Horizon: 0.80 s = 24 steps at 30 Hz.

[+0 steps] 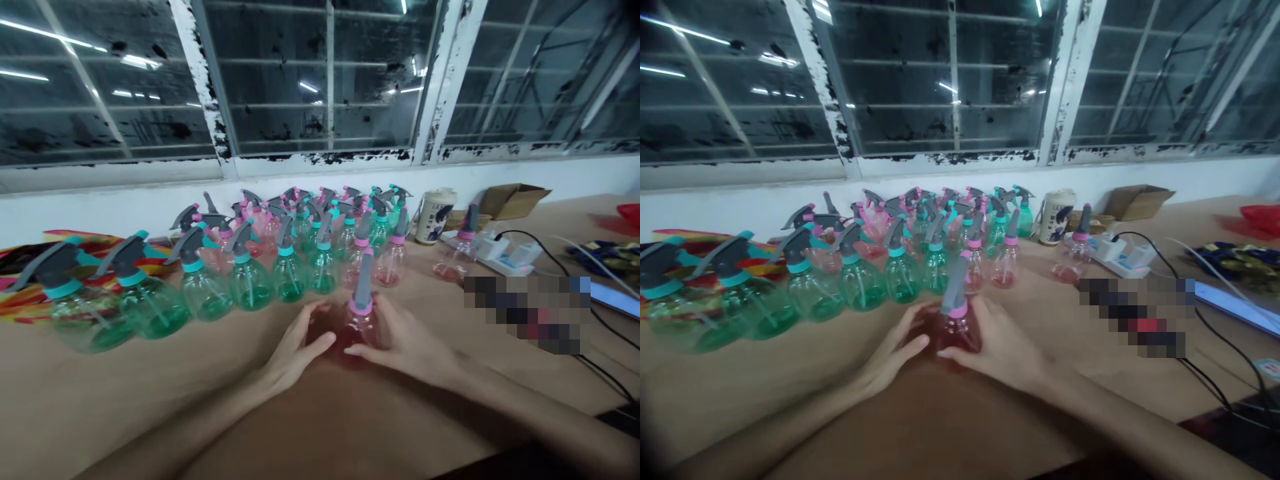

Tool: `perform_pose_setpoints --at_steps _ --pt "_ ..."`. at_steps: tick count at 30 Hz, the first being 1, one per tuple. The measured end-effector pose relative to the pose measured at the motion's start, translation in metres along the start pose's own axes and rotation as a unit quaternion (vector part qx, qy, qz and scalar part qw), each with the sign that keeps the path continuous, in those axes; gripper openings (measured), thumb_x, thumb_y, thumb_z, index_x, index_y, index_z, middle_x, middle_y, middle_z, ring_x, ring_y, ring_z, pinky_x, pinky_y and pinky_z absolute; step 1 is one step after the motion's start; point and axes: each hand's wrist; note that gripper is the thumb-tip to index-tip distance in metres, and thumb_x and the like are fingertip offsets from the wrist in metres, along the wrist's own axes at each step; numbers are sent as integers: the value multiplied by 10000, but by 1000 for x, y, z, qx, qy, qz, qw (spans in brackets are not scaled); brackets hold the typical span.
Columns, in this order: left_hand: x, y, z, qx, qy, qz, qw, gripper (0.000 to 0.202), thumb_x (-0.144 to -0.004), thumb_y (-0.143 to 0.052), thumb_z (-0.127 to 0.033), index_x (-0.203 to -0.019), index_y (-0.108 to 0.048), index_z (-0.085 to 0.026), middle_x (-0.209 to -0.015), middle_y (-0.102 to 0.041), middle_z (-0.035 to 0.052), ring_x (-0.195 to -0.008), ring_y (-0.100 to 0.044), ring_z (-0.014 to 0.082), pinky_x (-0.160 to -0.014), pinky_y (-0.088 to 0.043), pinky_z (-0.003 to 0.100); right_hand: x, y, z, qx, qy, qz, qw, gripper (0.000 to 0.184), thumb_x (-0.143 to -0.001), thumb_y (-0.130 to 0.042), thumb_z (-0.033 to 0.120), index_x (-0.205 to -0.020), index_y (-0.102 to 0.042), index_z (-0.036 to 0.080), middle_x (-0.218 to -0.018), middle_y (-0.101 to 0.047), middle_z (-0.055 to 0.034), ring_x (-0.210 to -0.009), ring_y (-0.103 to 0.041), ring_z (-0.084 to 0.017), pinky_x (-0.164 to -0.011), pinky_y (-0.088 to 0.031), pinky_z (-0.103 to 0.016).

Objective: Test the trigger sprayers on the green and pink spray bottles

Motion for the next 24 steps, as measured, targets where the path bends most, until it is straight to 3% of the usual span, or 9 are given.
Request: perform_pose_setpoints --at_steps 3,6,9,13,18,24 --pt "1 0 5 -79 45 -17 996 398 -875 -471 -420 -1241 -428 -271 -1348 -466 57 -1232 -433 238 -1047 -321 458 16 29 -31 55 -28 -28 998 573 -743 -602 526 -1202 -426 231 -1083 -605 -90 -959 -583 -288 -799 -468 -447" --pt "1 0 3 -153 63 -21 986 356 -888 -443 -435 -1214 -448 -293 -1315 -490 35 -1186 -475 234 -1017 -361 450 27 56 -68 123 -44 -59 990 522 -742 -589 548 -1136 -481 224 -1048 -603 -99 -981 -567 -305 -835 -454 -472" --pt "-1 -3 2 -238 33 -25 970 309 -887 -457 -401 -1177 -470 -296 -1257 -523 30 -1156 -496 233 -994 -386 445 30 79 -109 189 -22 -123 974 549 -705 -599 596 -1077 -526 200 -1115 -547 -145 -1057 -500 -338 -869 -430 -492" --pt "-2 -8 6 -349 -20 -45 936 233 -868 -485 -301 -1094 -519 -261 -1191 -548 43 -1107 -526 238 -945 -430 440 22 102 -154 238 -37 -150 959 461 -721 -572 560 -984 -576 181 -1005 -571 -159 -961 -531 -335 -803 -447 -469" --pt "-4 -8 9 -412 -38 -47 909 192 -877 -454 -284 -1045 -543 -250 -1153 -575 45 -1059 -564 231 -902 -474 419 -2 114 -181 240 -54 -154 957 391 -691 -617 461 -967 -566 188 -969 -608 -152 -930 -553 -340 -808 -420 -472" --pt "-6 -5 12 -429 -43 -59 900 201 -876 -453 -311 -1039 -558 -256 -1126 -601 33 -1041 -588 231 -894 -488 412 -24 106 -193 231 -77 -185 952 446 -681 -628 384 -1062 -525 176 -1039 -601 -142 -1005 -516 -346 -814 -409 -465"
Point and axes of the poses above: each hand's wrist, its own x-axis away from the middle knuckle, its own y-axis out of the back of the hand, z = x × y
